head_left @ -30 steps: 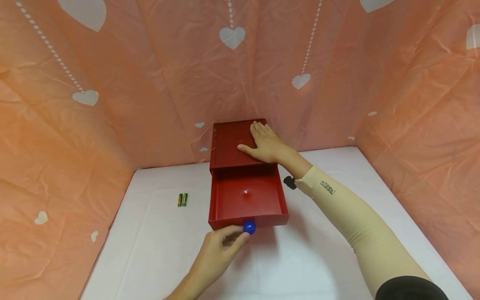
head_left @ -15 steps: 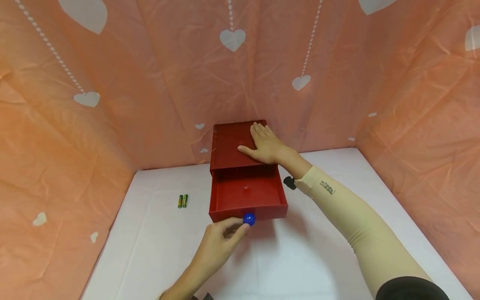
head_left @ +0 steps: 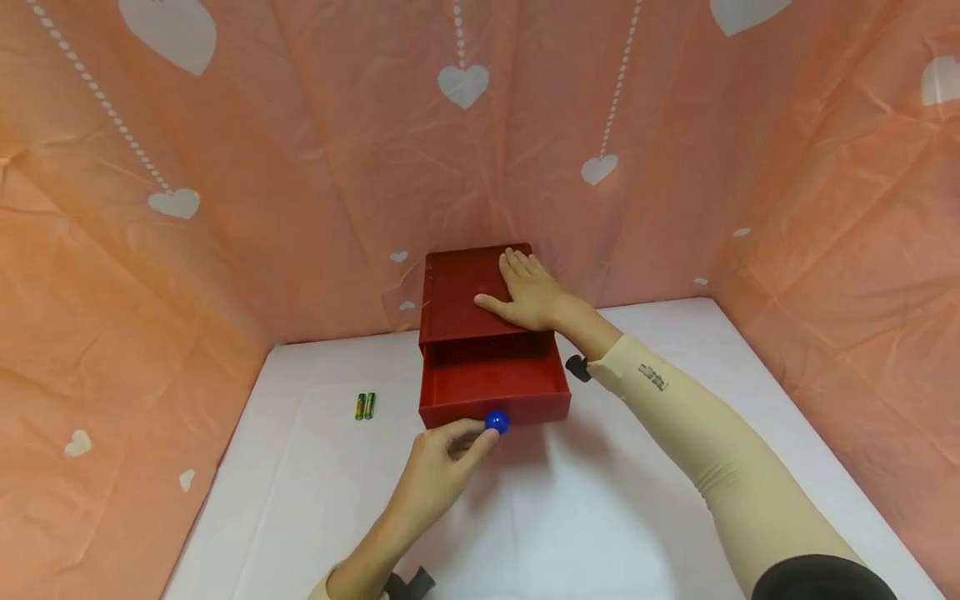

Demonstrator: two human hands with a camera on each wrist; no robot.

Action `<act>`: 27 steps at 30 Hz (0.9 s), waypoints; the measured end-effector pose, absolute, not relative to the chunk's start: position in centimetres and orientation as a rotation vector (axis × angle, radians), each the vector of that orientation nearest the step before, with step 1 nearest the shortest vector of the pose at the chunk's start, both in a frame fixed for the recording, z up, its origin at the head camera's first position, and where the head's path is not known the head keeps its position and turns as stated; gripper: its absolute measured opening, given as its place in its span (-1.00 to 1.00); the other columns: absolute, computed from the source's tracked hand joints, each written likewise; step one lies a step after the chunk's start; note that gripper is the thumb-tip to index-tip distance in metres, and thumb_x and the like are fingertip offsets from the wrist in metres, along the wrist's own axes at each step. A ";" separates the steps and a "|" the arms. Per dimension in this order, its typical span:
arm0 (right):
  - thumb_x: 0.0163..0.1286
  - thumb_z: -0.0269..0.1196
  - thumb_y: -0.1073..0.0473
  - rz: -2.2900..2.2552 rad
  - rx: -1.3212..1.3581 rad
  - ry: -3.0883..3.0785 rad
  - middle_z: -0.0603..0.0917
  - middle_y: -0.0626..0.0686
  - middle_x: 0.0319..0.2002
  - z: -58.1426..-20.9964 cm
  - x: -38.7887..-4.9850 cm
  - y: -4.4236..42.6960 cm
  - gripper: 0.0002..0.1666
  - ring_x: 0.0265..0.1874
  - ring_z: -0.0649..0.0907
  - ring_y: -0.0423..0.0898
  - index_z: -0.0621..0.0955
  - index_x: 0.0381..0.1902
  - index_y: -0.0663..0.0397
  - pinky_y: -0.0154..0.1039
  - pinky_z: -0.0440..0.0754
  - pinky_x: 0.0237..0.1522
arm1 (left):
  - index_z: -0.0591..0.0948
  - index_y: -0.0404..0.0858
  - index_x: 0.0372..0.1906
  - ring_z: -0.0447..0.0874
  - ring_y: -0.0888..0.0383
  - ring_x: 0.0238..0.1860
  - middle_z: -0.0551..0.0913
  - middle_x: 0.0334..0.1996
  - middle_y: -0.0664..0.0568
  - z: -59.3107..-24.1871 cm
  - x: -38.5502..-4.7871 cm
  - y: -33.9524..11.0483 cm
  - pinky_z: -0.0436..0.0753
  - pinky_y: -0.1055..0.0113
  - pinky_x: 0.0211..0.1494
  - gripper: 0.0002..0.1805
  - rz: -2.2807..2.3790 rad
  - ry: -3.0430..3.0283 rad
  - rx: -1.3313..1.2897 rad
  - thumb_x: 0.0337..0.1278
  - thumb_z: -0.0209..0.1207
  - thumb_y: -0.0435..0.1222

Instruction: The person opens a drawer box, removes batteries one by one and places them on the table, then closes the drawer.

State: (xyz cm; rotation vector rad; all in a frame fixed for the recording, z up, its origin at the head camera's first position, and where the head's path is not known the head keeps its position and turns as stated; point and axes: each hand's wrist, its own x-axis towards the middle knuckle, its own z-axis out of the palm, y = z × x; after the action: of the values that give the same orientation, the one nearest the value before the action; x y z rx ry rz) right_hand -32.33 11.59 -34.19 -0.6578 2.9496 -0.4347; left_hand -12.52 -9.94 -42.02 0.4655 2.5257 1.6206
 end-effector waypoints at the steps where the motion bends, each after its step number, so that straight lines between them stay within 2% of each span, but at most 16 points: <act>1: 0.62 -0.10 -0.50 -0.436 -0.657 2.951 -0.18 0.29 0.74 -34.2 -32.3 11.6 0.20 0.74 -0.19 0.18 -0.11 0.73 0.31 0.04 -0.33 0.72 | 0.78 -0.25 0.12 0.86 -0.03 0.02 0.86 -0.05 0.00 -42.0 -12.7 -9.9 0.80 0.29 0.07 -0.59 1.624 2.530 0.466 0.53 0.29 -0.01; 7: 0.62 -0.09 -0.50 -0.439 -0.651 2.943 -0.18 0.28 0.74 -34.0 -32.2 11.6 0.20 0.74 -0.19 0.17 -0.11 0.73 0.30 0.02 -0.34 0.72 | 0.79 -0.25 0.09 0.86 0.06 -0.02 0.86 -0.07 -0.04 -41.9 -13.3 -9.8 0.80 0.28 0.07 -0.61 1.640 2.558 0.466 0.51 0.31 -0.02; 22: 0.62 -0.10 -0.50 -0.472 -0.642 2.928 -0.21 0.27 0.74 -34.1 -32.1 11.5 0.20 0.74 -0.22 0.16 -0.13 0.73 0.30 0.01 -0.37 0.71 | 0.80 -0.25 0.08 0.87 0.01 -0.06 0.87 -0.15 -0.02 -41.9 -15.1 -9.4 0.81 0.28 0.05 -0.63 1.677 2.573 0.483 0.51 0.31 -0.04; 27: 0.63 -0.10 -0.50 -0.475 -0.640 2.926 -0.21 0.27 0.74 -34.1 -32.1 11.5 0.20 0.74 -0.22 0.16 -0.13 0.73 0.30 0.02 -0.35 0.71 | 0.80 -0.25 0.05 0.87 0.12 -0.12 0.87 -0.20 -0.01 -41.8 -15.8 -9.3 0.81 0.25 0.04 -0.66 1.690 2.574 0.471 0.51 0.32 -0.07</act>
State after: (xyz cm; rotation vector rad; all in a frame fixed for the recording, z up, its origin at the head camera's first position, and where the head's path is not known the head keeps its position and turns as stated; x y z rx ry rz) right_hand -32.13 11.52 -34.15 -0.6401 2.9261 -0.4746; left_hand -15.78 -9.35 -41.83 0.4708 2.5745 1.6900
